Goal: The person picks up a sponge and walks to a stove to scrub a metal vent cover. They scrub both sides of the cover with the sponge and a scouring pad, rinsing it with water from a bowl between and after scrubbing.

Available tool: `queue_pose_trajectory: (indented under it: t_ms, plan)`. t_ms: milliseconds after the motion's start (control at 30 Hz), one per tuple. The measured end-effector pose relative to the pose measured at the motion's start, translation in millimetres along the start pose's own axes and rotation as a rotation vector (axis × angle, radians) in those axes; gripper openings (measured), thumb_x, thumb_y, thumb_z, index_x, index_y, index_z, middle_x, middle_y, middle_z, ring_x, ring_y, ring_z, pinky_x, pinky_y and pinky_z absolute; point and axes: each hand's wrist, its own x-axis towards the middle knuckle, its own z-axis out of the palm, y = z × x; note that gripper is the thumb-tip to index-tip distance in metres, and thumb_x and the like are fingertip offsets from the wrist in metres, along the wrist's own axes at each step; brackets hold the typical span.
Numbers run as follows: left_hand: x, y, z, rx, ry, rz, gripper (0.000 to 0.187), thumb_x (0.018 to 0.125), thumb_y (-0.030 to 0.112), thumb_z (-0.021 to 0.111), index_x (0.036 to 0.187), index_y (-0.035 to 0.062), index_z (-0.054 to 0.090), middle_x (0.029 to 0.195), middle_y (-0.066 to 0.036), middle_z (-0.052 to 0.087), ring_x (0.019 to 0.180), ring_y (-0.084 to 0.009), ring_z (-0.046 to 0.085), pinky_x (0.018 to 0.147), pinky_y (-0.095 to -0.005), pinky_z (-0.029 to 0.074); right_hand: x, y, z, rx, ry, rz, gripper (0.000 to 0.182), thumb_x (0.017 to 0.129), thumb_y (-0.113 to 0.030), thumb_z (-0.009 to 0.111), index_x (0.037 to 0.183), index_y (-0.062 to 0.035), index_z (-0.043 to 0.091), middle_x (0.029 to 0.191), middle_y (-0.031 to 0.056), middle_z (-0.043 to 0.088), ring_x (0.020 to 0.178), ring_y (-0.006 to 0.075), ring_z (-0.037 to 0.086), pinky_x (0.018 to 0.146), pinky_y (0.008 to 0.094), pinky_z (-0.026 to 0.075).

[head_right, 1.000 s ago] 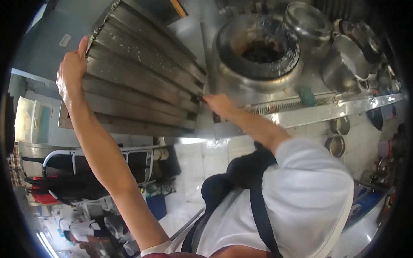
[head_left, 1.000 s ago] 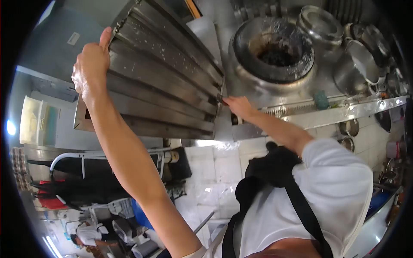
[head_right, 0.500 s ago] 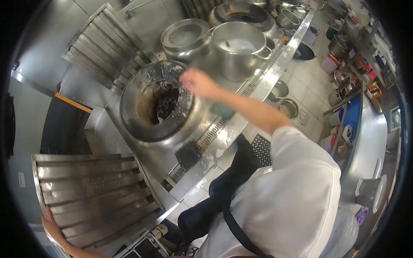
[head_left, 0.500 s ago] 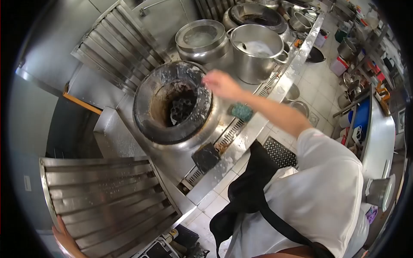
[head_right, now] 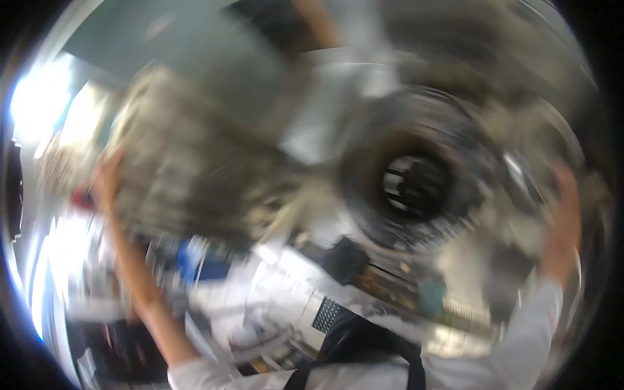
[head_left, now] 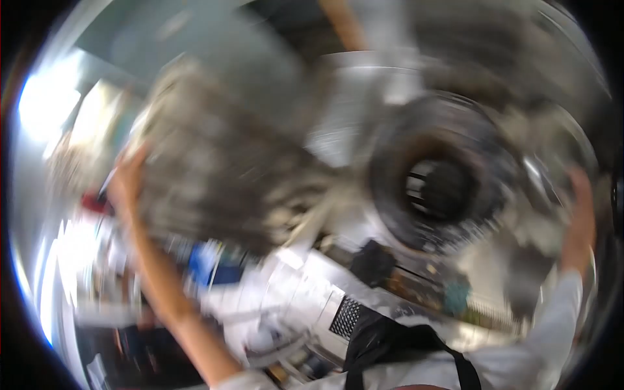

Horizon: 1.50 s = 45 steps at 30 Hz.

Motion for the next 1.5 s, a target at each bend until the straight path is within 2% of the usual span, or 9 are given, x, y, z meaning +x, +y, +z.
queue_pose_trajectory:
  t_ms: [67, 133, 200, 633, 1033, 1200, 1267, 1400, 1500]
  plan:
    - [9, 26, -28, -0.269, 0.007, -0.608, 0.066, 0.087, 0.066, 0.058, 0.129, 0.0146, 0.063, 0.104, -0.016, 0.072, 0.096, -0.0300, 0.069, 0.079, -0.0394, 0.052, 28, -15, 29, 0.035, 0.029, 0.074, 0.036, 0.097, -0.021, 0.054, 0.129, -0.0033, 0.059, 0.128, 0.0157, 0.059, 0.116, 0.0280, 0.060, 0.100, 0.0387, 0.049]
    - [6, 39, -62, -0.388, -0.073, -0.612, 0.097, 0.073, 0.082, 0.058, 0.135, 0.0077, 0.058, 0.106, -0.016, 0.072, 0.107, -0.0331, 0.066, 0.094, -0.0411, 0.048, 23, -17, 36, 0.056, 0.016, 0.200, 0.037, 0.098, -0.021, 0.054, 0.129, -0.0032, 0.058, 0.128, 0.0157, 0.059, 0.116, 0.0279, 0.059, 0.100, 0.0388, 0.049]
    - [-8, 42, -64, -0.372, 0.036, -0.607, 0.088, 0.071, 0.086, 0.056, 0.121, 0.0142, 0.068, 0.096, -0.013, 0.073, 0.099, -0.0327, 0.069, 0.086, -0.0424, 0.050, 18, -20, 35, 0.082, 0.002, 0.240, 0.037, 0.098, -0.022, 0.054, 0.129, -0.0031, 0.058, 0.129, 0.0156, 0.059, 0.116, 0.0279, 0.059, 0.100, 0.0389, 0.049]
    - [-11, 40, -70, -0.444, -0.013, -0.557, 0.087, 0.074, 0.073, 0.066, 0.126, 0.0041, 0.061, 0.111, -0.018, 0.070, 0.108, -0.0324, 0.065, 0.094, -0.0444, 0.048, -37, -11, -2, 0.406, -0.047, 0.344, 0.038, 0.099, -0.023, 0.053, 0.131, -0.0025, 0.056, 0.130, 0.0152, 0.058, 0.117, 0.0275, 0.059, 0.100, 0.0397, 0.050]
    - [-35, 16, -78, -0.554, 0.138, -0.329, 0.067, 0.078, 0.058, 0.073, 0.115, 0.0024, 0.064, 0.107, -0.024, 0.069, 0.103, -0.0400, 0.066, 0.089, -0.0486, 0.051, -93, -61, -130, 1.275, -0.184, 0.144, 0.040, 0.100, -0.023, 0.052, 0.133, -0.0019, 0.054, 0.131, 0.0148, 0.057, 0.118, 0.0271, 0.059, 0.099, 0.0405, 0.050]
    - [-42, 16, -70, -0.656, 0.174, -0.256, 0.080, 0.076, 0.068, 0.065, 0.127, 0.0074, 0.061, 0.114, -0.018, 0.069, 0.109, -0.0346, 0.064, 0.093, -0.0461, 0.049, -129, -146, -194, 1.377, -0.508, -0.344, 0.044, 0.102, -0.025, 0.052, 0.141, -0.0050, 0.046, 0.136, 0.0130, 0.053, 0.118, 0.0277, 0.059, 0.098, 0.0440, 0.053]
    - [-33, 7, -48, -0.531, 0.244, -0.218, 0.091, 0.073, 0.078, 0.061, 0.132, 0.0102, 0.058, 0.119, -0.014, 0.068, 0.113, -0.0324, 0.063, 0.095, -0.0447, 0.049, -149, -214, -217, 1.417, -0.325, -0.138, 0.056, 0.101, -0.030, 0.054, 0.149, -0.0111, 0.033, 0.152, 0.0118, 0.035, 0.115, 0.0322, 0.060, 0.093, 0.0483, 0.054]
    - [-33, 11, -44, -0.487, 0.255, -0.215, 0.089, 0.075, 0.084, 0.053, 0.137, 0.0200, 0.054, 0.123, -0.010, 0.066, 0.113, -0.0327, 0.063, 0.091, -0.0477, 0.052, -276, -421, -293, 1.209, -0.353, 0.031, 0.042, 0.098, -0.024, 0.054, 0.136, -0.0108, 0.042, 0.135, 0.0172, 0.051, 0.097, 0.0369, 0.068, 0.074, 0.0407, 0.063]
    - [-35, 11, -45, -0.470, 0.237, -0.196, 0.086, 0.078, 0.081, 0.053, 0.138, 0.0198, 0.052, 0.122, -0.011, 0.066, 0.112, -0.0339, 0.064, 0.089, -0.0487, 0.052, -320, -537, -320, 1.080, -0.483, -0.185, 0.033, 0.091, -0.023, 0.060, 0.118, -0.0047, 0.053, 0.100, 0.0155, 0.066, 0.067, 0.0236, 0.071, 0.049, 0.0239, 0.060]
